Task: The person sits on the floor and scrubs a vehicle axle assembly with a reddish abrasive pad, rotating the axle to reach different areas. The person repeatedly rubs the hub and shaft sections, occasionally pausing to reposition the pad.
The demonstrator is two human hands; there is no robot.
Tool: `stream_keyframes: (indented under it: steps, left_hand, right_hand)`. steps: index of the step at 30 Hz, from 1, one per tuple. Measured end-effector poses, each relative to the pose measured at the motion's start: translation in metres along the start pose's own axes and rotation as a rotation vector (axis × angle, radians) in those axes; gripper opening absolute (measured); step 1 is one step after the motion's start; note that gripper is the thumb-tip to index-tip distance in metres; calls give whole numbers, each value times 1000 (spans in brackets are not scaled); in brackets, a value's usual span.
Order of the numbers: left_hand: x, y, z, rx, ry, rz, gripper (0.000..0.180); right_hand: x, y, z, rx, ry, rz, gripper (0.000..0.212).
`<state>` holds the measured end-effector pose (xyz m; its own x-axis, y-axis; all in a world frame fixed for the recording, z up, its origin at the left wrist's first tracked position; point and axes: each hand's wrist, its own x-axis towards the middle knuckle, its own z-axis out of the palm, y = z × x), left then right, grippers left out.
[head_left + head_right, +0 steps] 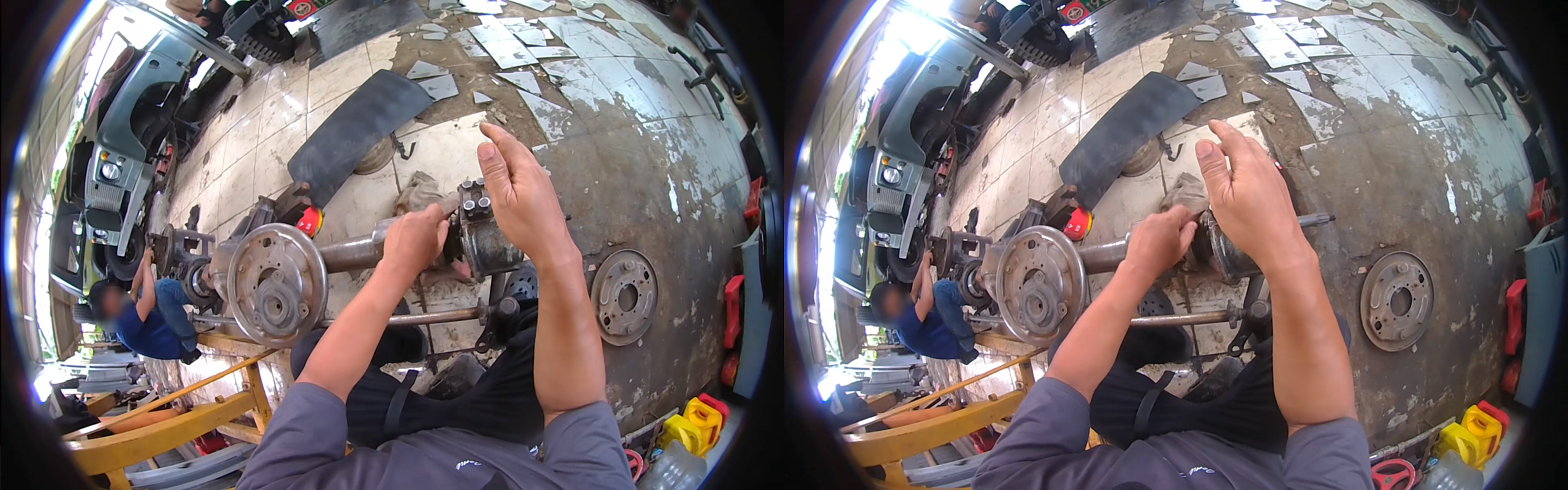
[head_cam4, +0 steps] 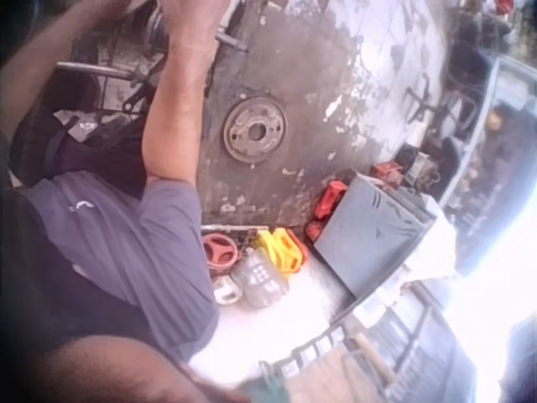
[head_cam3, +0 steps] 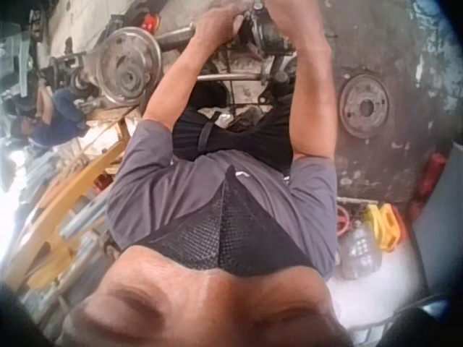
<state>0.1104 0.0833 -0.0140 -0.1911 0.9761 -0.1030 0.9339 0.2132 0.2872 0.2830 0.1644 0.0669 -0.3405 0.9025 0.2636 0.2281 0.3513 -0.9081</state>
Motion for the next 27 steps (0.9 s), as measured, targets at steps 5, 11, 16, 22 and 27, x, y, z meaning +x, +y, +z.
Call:
stream_keyframes:
  steps: [5,11,16,22,27]
  left_hand:
    - [2,-9,-1,152,-112,268,37]
    - [3,-35,44,290,-38,371,58]
    - [19,-22,46,395,-195,321,64]
    - [14,3,21,599,-401,325,99]
    - [27,9,24,689,-515,310,115]
  right_hand:
    - [3,8,-10,33,9,109,58]
    - [7,10,-10,22,35,141,56]
    - [6,13,-4,-15,22,138,52]
    - [3,15,-3,-91,-27,151,50]
    - [3,19,-2,-108,-48,129,52]
